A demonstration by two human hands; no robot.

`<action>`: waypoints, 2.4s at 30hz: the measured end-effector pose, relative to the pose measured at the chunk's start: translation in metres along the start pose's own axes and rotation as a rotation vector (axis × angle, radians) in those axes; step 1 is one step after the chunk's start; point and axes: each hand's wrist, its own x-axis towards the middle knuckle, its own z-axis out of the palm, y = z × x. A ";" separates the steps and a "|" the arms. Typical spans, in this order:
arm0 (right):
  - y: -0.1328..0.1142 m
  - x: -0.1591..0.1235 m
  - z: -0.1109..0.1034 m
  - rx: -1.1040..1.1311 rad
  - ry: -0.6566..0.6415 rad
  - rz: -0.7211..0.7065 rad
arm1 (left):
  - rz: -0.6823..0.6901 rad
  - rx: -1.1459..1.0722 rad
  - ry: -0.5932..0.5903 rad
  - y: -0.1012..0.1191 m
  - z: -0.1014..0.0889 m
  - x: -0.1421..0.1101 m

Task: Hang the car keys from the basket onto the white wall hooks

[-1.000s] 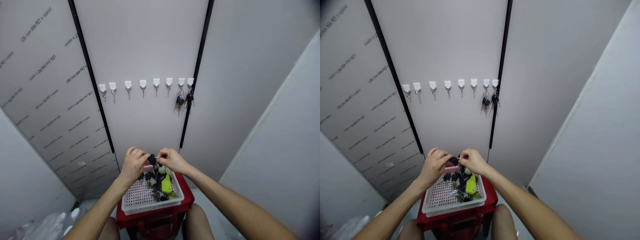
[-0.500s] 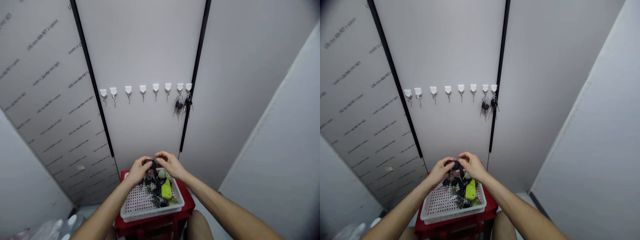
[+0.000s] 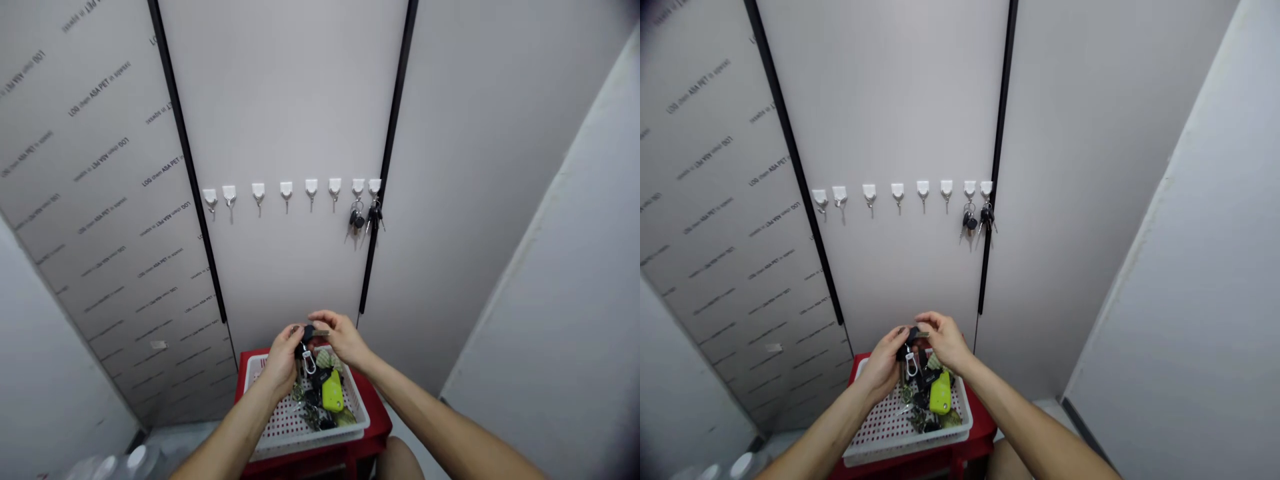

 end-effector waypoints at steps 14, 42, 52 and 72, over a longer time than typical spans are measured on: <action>0.017 -0.019 -0.001 -0.926 -0.194 -0.546 | -0.082 -0.194 0.252 -0.003 0.000 0.009; -0.157 0.133 -0.061 -0.290 0.581 -0.326 | 0.733 1.198 0.117 0.111 0.107 0.094; -0.040 0.056 -0.042 -0.803 0.382 -0.512 | 0.397 1.260 -0.006 0.027 -0.015 0.043; 0.060 0.017 0.010 -0.943 -0.035 -0.024 | 0.204 1.259 -0.107 -0.040 -0.078 -0.005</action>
